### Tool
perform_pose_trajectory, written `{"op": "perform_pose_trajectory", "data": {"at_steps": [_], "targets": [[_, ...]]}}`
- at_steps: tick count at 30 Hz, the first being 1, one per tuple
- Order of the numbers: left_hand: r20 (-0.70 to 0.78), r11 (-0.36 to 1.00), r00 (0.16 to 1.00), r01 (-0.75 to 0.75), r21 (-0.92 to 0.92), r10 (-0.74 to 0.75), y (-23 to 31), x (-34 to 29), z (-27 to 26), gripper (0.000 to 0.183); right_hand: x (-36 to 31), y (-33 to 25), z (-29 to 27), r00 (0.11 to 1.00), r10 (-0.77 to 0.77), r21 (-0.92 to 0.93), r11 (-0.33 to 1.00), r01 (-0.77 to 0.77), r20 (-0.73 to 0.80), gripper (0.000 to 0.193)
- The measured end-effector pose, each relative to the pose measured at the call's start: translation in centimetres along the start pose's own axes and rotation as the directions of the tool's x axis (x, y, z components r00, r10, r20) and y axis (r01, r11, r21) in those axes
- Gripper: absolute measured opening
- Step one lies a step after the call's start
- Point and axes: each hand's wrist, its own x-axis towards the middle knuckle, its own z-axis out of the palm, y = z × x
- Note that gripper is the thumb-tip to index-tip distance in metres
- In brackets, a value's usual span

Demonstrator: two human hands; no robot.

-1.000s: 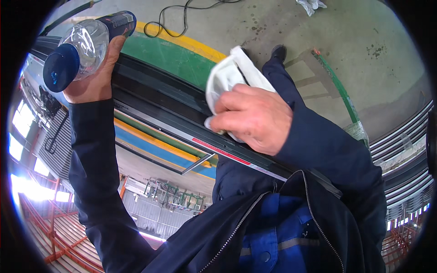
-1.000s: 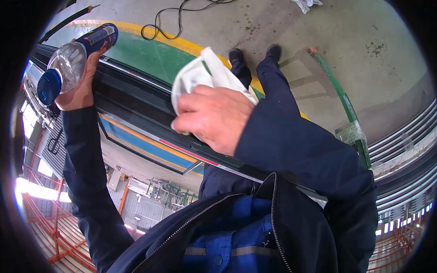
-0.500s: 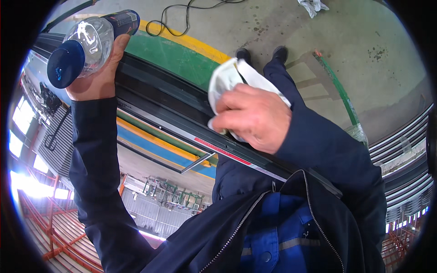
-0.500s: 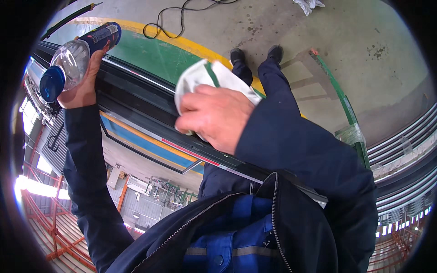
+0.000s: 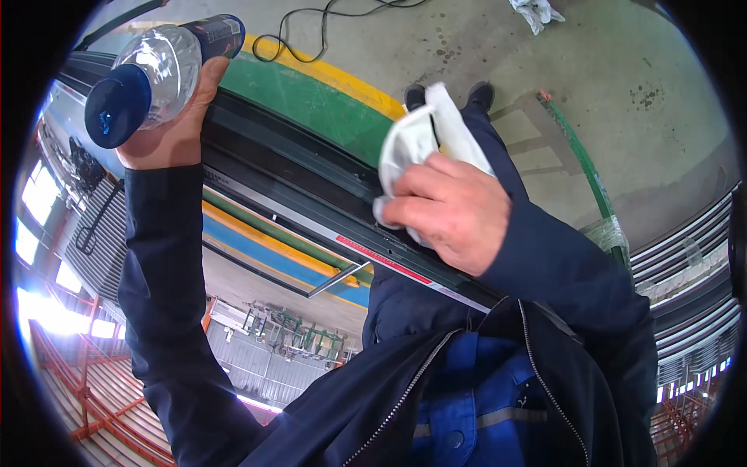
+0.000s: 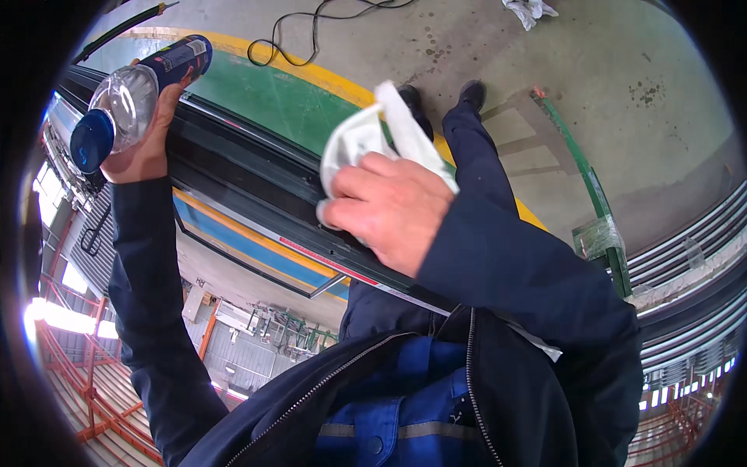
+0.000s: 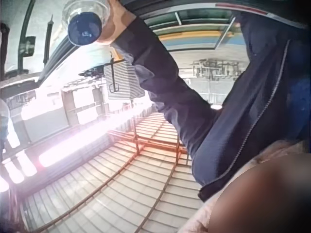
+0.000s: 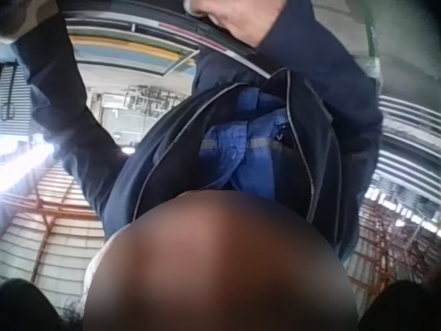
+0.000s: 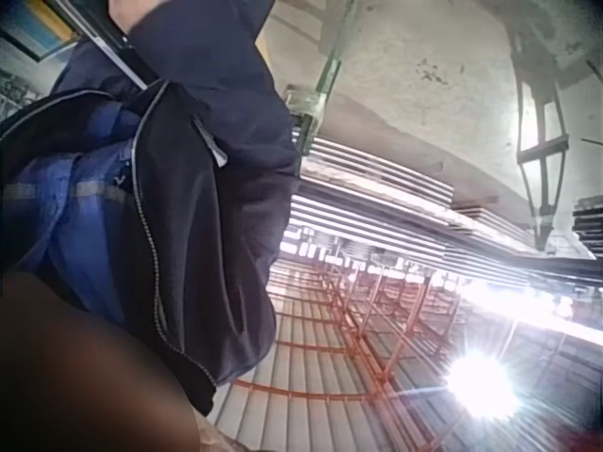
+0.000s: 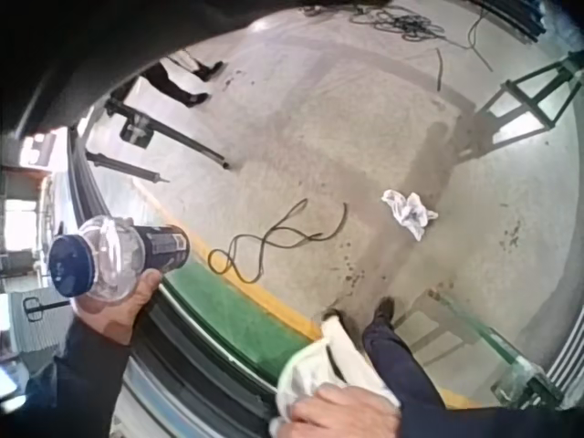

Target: Wiping down a long metal frame component with a cloth and a cleaning solution.

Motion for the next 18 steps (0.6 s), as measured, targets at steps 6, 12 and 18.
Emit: {"op": "perform_pose_trajectory", "data": {"at_steps": [6, 12, 18], "targets": [[-0.446, 0.533, 0.576, 0.022, 0.846, 0.685, -3.9, 1.7, 4.6, 0.053, 1.9, -0.1, 0.3, 1.000, 0.000, 0.008, 1.000, 0.000, -0.017, 0.026], [-0.401, 0.573, 0.678, -0.037, 0.819, 0.617, -4.8, 1.4, 5.3, 0.049, -0.1, -0.1, -0.1, 0.999, 0.039, 0.009, 0.999, -0.039, 0.017, 0.026], [-0.375, 0.433, 0.660, 0.083, 0.898, 0.651, -5.2, 1.7, 5.8, 0.044, -0.6, -0.3, -0.9, 0.992, 0.045, -0.025, 0.999, -0.043, 0.119, 0.024]]}}
